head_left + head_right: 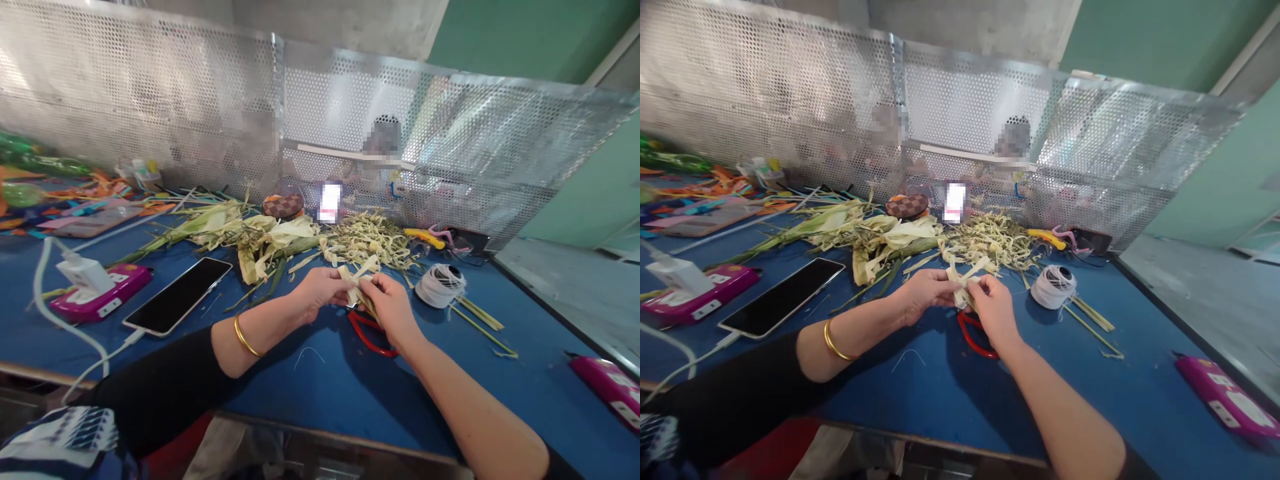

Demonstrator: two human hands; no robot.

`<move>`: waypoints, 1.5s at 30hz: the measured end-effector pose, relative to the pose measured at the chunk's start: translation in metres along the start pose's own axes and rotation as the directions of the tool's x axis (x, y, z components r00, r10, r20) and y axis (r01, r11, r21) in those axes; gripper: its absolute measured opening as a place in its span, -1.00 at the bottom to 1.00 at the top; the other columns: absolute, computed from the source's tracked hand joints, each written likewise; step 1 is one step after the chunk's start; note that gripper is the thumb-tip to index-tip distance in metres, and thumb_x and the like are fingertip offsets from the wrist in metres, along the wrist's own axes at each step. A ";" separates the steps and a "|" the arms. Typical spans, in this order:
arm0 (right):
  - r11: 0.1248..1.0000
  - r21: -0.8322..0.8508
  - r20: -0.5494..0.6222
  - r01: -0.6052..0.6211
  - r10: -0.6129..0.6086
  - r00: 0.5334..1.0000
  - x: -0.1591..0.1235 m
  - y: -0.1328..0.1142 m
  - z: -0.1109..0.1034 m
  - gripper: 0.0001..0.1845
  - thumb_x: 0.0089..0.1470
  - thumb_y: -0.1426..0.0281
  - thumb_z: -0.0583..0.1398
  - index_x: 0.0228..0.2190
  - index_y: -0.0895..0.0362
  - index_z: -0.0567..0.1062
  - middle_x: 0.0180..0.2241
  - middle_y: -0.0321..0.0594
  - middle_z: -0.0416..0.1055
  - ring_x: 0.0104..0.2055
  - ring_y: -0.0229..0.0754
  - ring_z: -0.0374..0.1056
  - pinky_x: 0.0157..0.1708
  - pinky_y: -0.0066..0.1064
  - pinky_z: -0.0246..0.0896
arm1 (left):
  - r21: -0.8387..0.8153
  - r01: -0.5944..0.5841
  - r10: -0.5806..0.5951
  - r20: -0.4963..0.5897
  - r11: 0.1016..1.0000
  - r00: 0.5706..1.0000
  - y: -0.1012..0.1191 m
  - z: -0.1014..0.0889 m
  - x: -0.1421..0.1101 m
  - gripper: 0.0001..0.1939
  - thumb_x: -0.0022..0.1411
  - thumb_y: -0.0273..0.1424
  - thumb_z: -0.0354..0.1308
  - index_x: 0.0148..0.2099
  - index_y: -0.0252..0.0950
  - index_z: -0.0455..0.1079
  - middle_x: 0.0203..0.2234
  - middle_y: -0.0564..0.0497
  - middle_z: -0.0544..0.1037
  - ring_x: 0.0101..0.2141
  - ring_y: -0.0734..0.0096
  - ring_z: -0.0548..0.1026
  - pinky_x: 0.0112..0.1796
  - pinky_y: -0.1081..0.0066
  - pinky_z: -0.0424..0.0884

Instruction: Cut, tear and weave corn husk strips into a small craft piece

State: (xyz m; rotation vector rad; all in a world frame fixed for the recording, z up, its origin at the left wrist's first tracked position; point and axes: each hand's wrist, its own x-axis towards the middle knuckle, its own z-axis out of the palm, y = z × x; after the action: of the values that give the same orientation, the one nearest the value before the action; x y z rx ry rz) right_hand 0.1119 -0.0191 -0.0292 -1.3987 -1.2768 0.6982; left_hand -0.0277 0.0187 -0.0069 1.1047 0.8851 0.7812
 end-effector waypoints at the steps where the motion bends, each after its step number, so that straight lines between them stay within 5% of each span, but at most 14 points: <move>1: 1.000 -0.007 0.029 -0.027 0.027 0.999 0.001 -0.001 -0.002 -0.76 -0.03 0.18 0.15 -0.51 0.09 0.32 -0.63 -0.38 0.34 -0.66 -0.23 0.29 -0.62 -0.42 0.15 | -0.007 0.004 -0.004 -0.038 1.000 0.999 0.002 -0.001 0.000 -0.94 0.03 -0.53 0.20 -0.37 -0.39 0.46 -0.59 0.01 0.50 -0.58 0.54 0.43 -0.35 0.44 0.40; 3: 0.997 -0.075 0.078 -0.015 0.021 0.997 0.002 -0.004 -0.008 -0.82 0.02 0.21 0.12 -0.42 0.07 0.32 -0.59 -0.36 0.39 -0.66 -0.21 0.33 -0.59 -0.38 0.21 | -0.026 0.014 -0.016 -0.099 1.000 0.995 0.005 -0.003 0.001 -0.96 0.03 -0.54 0.19 -0.38 -0.37 0.44 -0.60 0.05 0.48 -0.60 0.57 0.40 -0.38 0.46 0.39; 5: 0.972 -0.186 0.143 0.144 -0.118 0.983 0.002 -0.007 -0.013 -0.87 0.07 0.30 0.07 -0.34 0.07 0.35 -0.51 -0.30 0.45 -0.56 -0.17 0.40 -0.47 -0.34 0.27 | -0.034 0.028 -0.032 -0.134 0.999 0.990 0.008 -0.005 0.002 -0.98 0.03 -0.54 0.18 -0.40 -0.36 0.41 -0.64 0.09 0.44 -0.62 0.60 0.36 -0.41 0.48 0.37; 9: 0.775 -0.284 0.422 0.564 -0.428 0.799 -0.001 -0.015 -0.019 -0.73 0.11 0.49 0.01 -0.25 0.06 0.47 -0.23 -0.19 0.49 -0.18 -0.16 0.42 -0.17 -0.33 0.26 | -0.016 0.051 -0.053 -0.178 0.999 0.983 0.010 -0.008 0.005 -0.98 0.01 -0.53 0.18 -0.44 -0.34 0.39 -0.65 0.12 0.41 -0.61 0.61 0.35 -0.46 0.54 0.31; 11: 0.669 -0.295 0.495 0.682 -0.504 0.708 -0.002 -0.017 -0.019 -0.72 0.12 0.51 0.03 -0.26 0.06 0.50 -0.22 -0.19 0.49 -0.18 -0.17 0.40 -0.16 -0.34 0.23 | 0.011 0.048 -0.046 -0.171 0.999 0.984 0.008 -0.007 0.005 -0.98 -0.02 -0.53 0.19 -0.45 -0.34 0.40 -0.63 0.11 0.43 -0.59 0.60 0.35 -0.51 0.56 0.24; 13: 0.593 -0.336 0.481 0.732 -0.560 0.675 -0.002 -0.017 -0.019 -0.75 0.13 0.49 0.05 -0.30 0.06 0.52 -0.28 -0.19 0.50 -0.23 -0.16 0.39 -0.19 -0.32 0.22 | 0.040 0.036 -0.030 -0.157 0.999 0.987 0.008 -0.005 0.003 -0.97 -0.06 -0.54 0.19 -0.48 -0.34 0.42 -0.66 0.11 0.41 -0.62 0.60 0.32 -0.56 0.57 0.16; 15: 0.581 -0.379 0.386 0.720 -0.608 0.694 -0.001 -0.015 -0.019 -0.79 0.14 0.43 0.08 -0.35 0.06 0.53 -0.33 -0.19 0.48 -0.25 -0.15 0.37 -0.21 -0.31 0.20 | 0.058 0.020 -0.011 -0.145 0.998 0.989 0.008 -0.001 -0.001 -0.95 -0.08 -0.56 0.19 -0.52 -0.34 0.44 -0.72 0.14 0.36 -0.65 0.62 0.25 -0.58 0.56 0.11; 20: 0.732 -0.462 0.082 0.500 -0.526 0.846 0.006 -0.007 -0.020 -0.75 0.12 0.28 0.10 -0.52 0.11 0.43 -0.43 -0.20 0.41 -0.37 -0.17 0.32 -0.33 -0.36 0.17 | 0.112 -0.003 0.011 -0.066 0.994 0.998 0.008 0.008 -0.011 -0.89 -0.12 -0.58 0.18 -0.49 -0.34 0.52 -0.68 0.09 0.45 -0.64 0.61 0.25 -0.53 0.52 0.16; 23: 0.753 -0.572 0.044 0.326 -0.368 0.929 0.008 -0.004 -0.020 -0.68 0.11 0.22 0.06 -0.60 0.09 0.33 -0.61 -0.30 0.30 -0.55 -0.23 0.19 -0.52 -0.42 0.03 | 0.142 -0.021 0.020 0.007 0.990 1.000 0.004 0.007 -0.010 -0.87 -0.14 -0.54 0.18 -0.46 -0.35 0.54 -0.60 0.04 0.51 -0.60 0.58 0.27 -0.54 0.52 0.12; 26: 0.708 -0.653 0.052 0.271 -0.314 0.948 0.009 -0.003 -0.019 -0.67 0.11 0.21 0.04 -0.61 0.08 0.29 -0.67 -0.34 0.23 -0.60 -0.26 0.10 -0.56 -0.43 -0.09 | 0.168 -0.045 0.034 0.068 0.985 0.997 -0.001 0.005 -0.006 -0.85 -0.10 -0.44 0.18 -0.42 -0.35 0.55 -0.55 0.00 0.55 -0.60 0.59 0.24 -0.56 0.52 0.05; 30: 0.678 -0.682 0.047 0.273 -0.332 0.942 0.008 -0.003 -0.017 -0.68 0.10 0.21 0.05 -0.61 0.08 0.26 -0.67 -0.35 0.21 -0.60 -0.26 0.09 -0.55 -0.43 -0.12 | 0.185 -0.071 0.060 0.067 0.980 0.996 -0.005 0.006 -0.007 -0.78 -0.11 -0.28 0.27 -0.45 -0.35 0.54 -0.56 0.01 0.53 -0.60 0.59 0.22 -0.57 0.51 0.03; 37: 0.719 -0.608 0.057 0.337 -0.384 0.922 0.010 -0.004 -0.021 -0.69 0.17 0.23 0.00 -0.45 0.09 0.43 -0.52 -0.24 0.41 -0.47 -0.18 0.28 -0.47 -0.42 0.04 | 0.148 -0.067 0.077 -0.062 0.987 0.995 -0.002 0.010 -0.009 -0.84 0.00 -0.38 0.23 -0.53 -0.37 0.48 -0.59 0.00 0.53 -0.64 0.63 0.23 -0.59 0.53 0.06; 40: 0.680 -0.570 0.072 0.461 -0.518 0.853 0.012 -0.007 -0.028 -0.71 0.17 0.22 0.04 -0.34 0.09 0.49 -0.32 -0.15 0.46 -0.31 -0.13 0.35 -0.34 -0.36 0.14 | 0.071 -0.042 0.049 -0.092 0.997 0.995 -0.001 0.006 -0.004 -0.86 0.03 -0.42 0.22 -0.50 -0.40 0.47 -0.54 -0.06 0.56 -0.66 0.65 0.23 -0.61 0.54 0.06; 45: 0.416 -0.657 0.244 0.629 -0.672 0.700 0.010 -0.010 -0.029 -0.84 0.08 0.26 0.19 -0.36 0.06 0.52 -0.30 -0.19 0.46 -0.21 -0.09 0.33 -0.15 -0.23 0.07 | -0.069 0.007 -0.013 -0.087 0.998 0.996 0.000 0.003 -0.002 -0.89 0.01 -0.44 0.24 -0.49 -0.39 0.47 -0.56 -0.03 0.54 -0.61 0.61 0.35 -0.50 0.54 0.26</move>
State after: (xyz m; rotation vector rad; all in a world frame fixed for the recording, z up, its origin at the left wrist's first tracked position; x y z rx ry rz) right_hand 0.1381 -0.0198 -0.0098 -1.2810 -1.9962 -0.4610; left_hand -0.0261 0.0159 -0.0058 1.0116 0.9301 0.8512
